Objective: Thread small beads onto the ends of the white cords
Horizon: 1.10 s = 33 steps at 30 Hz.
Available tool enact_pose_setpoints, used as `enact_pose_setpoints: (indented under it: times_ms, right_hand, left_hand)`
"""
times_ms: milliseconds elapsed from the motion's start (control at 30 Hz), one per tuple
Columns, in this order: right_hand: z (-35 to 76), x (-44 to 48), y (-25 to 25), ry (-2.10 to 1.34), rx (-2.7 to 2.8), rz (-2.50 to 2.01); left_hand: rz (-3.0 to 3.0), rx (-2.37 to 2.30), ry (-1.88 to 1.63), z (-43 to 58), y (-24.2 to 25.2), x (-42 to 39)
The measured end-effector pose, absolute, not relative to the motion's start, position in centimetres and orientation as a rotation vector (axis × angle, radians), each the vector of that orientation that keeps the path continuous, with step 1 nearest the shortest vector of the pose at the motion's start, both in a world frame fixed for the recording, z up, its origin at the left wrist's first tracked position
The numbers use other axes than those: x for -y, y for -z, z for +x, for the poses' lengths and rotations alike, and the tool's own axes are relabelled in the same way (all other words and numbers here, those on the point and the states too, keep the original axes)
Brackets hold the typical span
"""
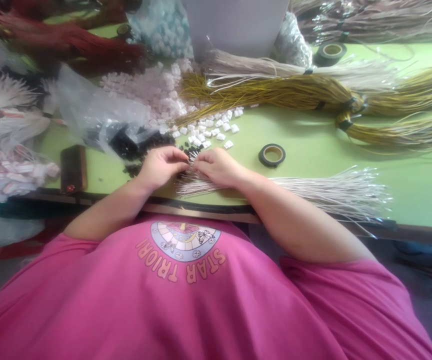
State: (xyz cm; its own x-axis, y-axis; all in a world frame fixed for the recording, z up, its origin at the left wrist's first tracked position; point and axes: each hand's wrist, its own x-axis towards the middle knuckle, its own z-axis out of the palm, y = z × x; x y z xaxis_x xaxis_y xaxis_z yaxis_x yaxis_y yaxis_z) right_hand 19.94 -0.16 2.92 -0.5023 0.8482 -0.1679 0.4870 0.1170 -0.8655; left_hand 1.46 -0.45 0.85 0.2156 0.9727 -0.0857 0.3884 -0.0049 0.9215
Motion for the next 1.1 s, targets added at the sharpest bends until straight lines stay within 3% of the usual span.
enact_pose_setpoints:
  times_ms: [467, 700, 900, 1100]
  right_hand:
    - [20.6, -0.1, -2.4, -1.650, 1.918, -1.221]
    - [20.7, -0.2, -2.2, -1.590, 2.039, -1.259]
    - [20.2, -0.3, -2.0, -1.330, 2.130, -1.340]
    - [19.9, 1.0, -2.4, -0.716, 2.128, -1.256]
  left_hand:
    - [1.584, -1.218, -0.871, 2.0, 0.0, 0.4]
    - [1.807, -1.157, -0.886, 1.8, 0.5, 0.4]
    - [2.117, -1.099, -0.812, 1.3, -0.2, 0.2]
    - [2.191, -1.300, -0.750, 0.8, -0.7, 0.1]
